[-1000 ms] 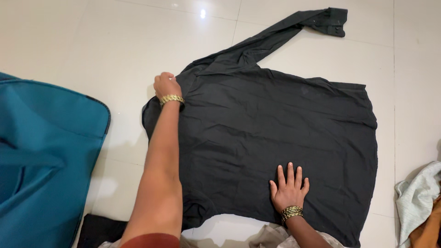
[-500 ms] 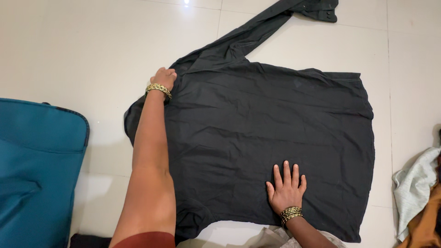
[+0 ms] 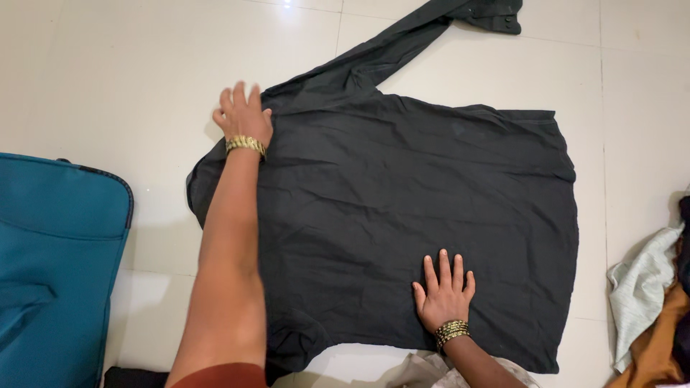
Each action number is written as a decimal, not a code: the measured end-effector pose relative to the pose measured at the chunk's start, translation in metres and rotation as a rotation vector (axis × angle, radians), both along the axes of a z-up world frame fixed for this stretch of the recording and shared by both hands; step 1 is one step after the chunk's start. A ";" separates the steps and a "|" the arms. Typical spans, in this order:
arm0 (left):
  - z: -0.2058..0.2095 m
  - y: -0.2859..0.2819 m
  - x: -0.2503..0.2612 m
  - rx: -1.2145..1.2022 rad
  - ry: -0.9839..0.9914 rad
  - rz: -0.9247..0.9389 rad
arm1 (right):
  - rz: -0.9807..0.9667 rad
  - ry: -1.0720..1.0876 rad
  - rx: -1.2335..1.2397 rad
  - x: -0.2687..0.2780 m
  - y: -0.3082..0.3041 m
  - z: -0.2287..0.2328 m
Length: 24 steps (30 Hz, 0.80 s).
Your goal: The person buttons a black long-sleeved shirt and folds it by hand while sitting on the floor.
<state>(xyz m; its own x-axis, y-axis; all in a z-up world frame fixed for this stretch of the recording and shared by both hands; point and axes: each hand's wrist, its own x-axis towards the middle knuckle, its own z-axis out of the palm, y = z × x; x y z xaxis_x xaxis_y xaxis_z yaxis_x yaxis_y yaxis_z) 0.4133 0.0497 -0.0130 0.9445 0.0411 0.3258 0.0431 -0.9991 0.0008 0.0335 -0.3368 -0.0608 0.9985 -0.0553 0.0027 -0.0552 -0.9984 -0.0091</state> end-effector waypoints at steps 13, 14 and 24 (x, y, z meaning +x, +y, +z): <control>0.000 -0.058 -0.111 -0.044 0.145 -0.403 | -0.110 0.013 0.157 0.019 0.008 0.028; 0.002 -0.069 -0.128 -0.051 0.139 -0.470 | -0.123 0.016 0.200 0.027 0.013 0.034; -0.025 -0.155 -0.150 -0.005 0.289 -0.518 | 0.275 -0.123 0.121 0.167 0.022 0.028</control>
